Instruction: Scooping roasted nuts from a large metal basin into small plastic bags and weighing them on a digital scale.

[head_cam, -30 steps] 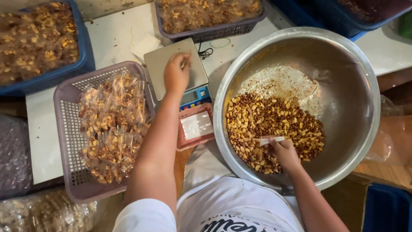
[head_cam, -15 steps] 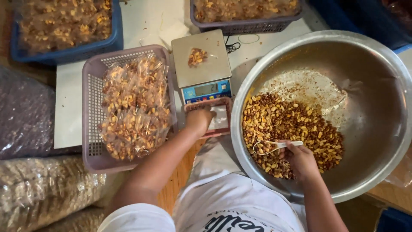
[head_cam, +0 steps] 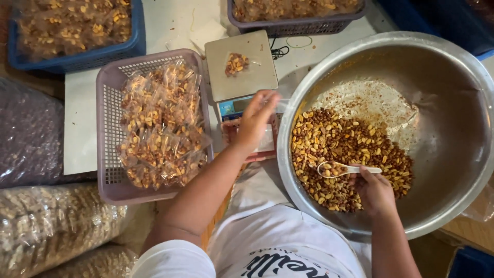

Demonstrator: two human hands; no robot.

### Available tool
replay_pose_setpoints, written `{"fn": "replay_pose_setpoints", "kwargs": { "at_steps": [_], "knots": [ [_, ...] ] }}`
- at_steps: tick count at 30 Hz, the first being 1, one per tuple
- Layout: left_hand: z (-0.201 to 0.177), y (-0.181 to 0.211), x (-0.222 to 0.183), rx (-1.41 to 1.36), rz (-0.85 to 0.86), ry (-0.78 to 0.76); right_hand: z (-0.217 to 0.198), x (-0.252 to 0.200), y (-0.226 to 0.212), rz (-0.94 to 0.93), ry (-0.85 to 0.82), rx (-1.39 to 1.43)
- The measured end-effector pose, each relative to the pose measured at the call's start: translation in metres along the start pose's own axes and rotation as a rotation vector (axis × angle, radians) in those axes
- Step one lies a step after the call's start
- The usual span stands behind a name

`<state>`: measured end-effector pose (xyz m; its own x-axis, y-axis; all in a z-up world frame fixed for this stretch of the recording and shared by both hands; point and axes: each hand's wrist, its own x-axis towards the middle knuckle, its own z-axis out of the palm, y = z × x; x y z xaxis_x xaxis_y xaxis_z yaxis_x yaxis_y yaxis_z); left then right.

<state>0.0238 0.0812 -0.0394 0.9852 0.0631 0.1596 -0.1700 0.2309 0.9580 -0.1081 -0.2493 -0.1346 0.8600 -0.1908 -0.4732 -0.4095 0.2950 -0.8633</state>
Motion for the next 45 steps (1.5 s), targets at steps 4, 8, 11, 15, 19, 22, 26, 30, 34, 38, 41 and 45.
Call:
{"fn": "replay_pose_setpoints", "kwargs": {
  "at_steps": [4,8,11,15,19,22,26,30,34,38,41,45],
  "knots": [
    [0.027,-0.001,-0.008,-0.244,-0.156,-0.097,-0.004,0.007,0.003,-0.066,0.011,0.041],
    [0.049,0.007,-0.017,-0.480,-0.337,-0.186,-0.016,0.019,0.011,-0.157,0.068,0.140],
    [0.059,0.012,-0.027,-0.520,-0.442,-0.289,-0.004,0.011,-0.010,-0.199,0.123,0.149],
    [0.059,0.011,-0.042,-0.298,-0.460,-0.559,0.007,-0.004,-0.037,-0.204,0.172,0.135],
    [0.071,0.013,-0.060,-0.091,-0.406,-0.546,0.027,-0.025,-0.078,-0.246,0.206,0.054],
    [0.077,-0.038,-0.077,-0.035,-0.375,-0.536,0.031,-0.038,-0.110,-0.333,0.225,0.000],
    [0.081,-0.035,-0.081,-0.117,-0.364,-0.624,0.038,-0.049,-0.150,-0.318,0.263,-0.134],
    [0.086,-0.026,-0.078,-0.039,-0.405,-0.605,0.039,-0.055,-0.158,-0.325,0.252,-0.137],
    [0.089,-0.023,-0.078,-0.104,-0.422,-0.549,0.044,-0.066,-0.168,-0.337,0.264,-0.153],
    [0.086,-0.022,-0.078,0.033,-0.370,-0.588,0.053,-0.080,-0.177,-0.513,0.273,-0.219],
    [0.092,-0.006,-0.076,0.173,-0.331,-0.624,0.040,-0.077,-0.159,-0.845,0.082,-0.624],
    [0.094,-0.008,-0.076,0.361,-0.437,-0.623,0.056,-0.087,-0.162,-0.960,-0.054,-0.925]
  ]
}}
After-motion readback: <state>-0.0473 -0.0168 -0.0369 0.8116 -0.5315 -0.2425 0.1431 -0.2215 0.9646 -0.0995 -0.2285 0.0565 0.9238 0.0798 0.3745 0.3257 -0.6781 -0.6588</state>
